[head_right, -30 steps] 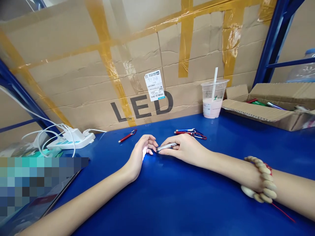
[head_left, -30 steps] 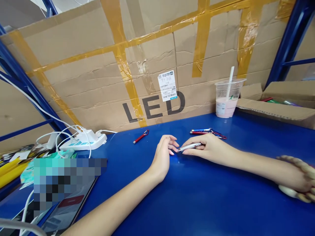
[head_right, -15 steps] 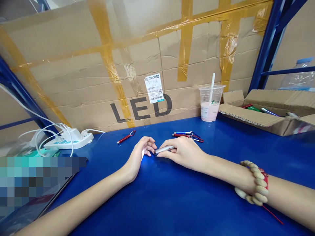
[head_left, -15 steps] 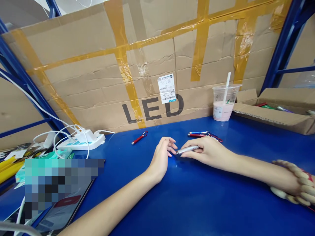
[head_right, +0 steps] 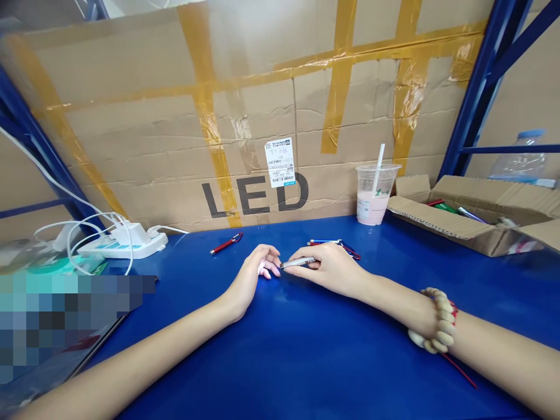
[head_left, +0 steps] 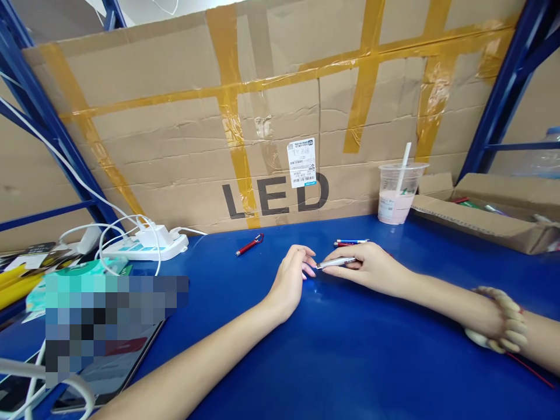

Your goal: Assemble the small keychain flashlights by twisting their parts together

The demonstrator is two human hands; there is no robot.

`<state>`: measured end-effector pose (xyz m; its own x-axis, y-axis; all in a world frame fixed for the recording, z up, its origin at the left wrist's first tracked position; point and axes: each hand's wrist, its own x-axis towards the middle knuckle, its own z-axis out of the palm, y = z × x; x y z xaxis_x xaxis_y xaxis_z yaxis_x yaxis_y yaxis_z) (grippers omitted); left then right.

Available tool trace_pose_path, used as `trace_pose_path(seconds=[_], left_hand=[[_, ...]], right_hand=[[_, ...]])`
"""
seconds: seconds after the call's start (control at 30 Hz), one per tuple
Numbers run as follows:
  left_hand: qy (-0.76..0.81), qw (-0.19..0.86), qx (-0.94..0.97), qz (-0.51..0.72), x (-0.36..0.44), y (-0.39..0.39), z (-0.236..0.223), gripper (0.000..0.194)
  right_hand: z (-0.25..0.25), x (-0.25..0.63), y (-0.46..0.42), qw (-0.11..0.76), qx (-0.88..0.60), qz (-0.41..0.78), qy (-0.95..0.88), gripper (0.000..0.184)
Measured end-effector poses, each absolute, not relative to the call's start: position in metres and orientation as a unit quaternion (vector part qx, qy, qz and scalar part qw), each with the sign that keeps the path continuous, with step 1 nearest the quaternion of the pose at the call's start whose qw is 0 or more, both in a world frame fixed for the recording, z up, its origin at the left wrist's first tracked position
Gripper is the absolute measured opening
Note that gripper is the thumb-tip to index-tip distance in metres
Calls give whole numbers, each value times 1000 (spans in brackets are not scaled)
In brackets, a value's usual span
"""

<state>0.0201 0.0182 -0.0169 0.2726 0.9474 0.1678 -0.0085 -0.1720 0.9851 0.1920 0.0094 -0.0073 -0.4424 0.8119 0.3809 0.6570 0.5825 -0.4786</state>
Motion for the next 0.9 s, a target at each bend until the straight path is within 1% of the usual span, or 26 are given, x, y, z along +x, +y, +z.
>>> trace_pose_path(seconds=[0.17,0.43,0.77,0.9], left_hand=[[389,514,604,469,20,19,-17,21],[387,504,621,459,20,19,-17,21],[392,498,624,457,21,16,-15,21],[392,490,632,454,21,17,-15,21]], right_hand=[[-6,191,8,303,-423,127,-844,32],[-5,191,7,336,-416,84,-841,30],[-3,187,0,314,-372,27,-873,30],[-2,187,0,347,-343,27,-872,28]])
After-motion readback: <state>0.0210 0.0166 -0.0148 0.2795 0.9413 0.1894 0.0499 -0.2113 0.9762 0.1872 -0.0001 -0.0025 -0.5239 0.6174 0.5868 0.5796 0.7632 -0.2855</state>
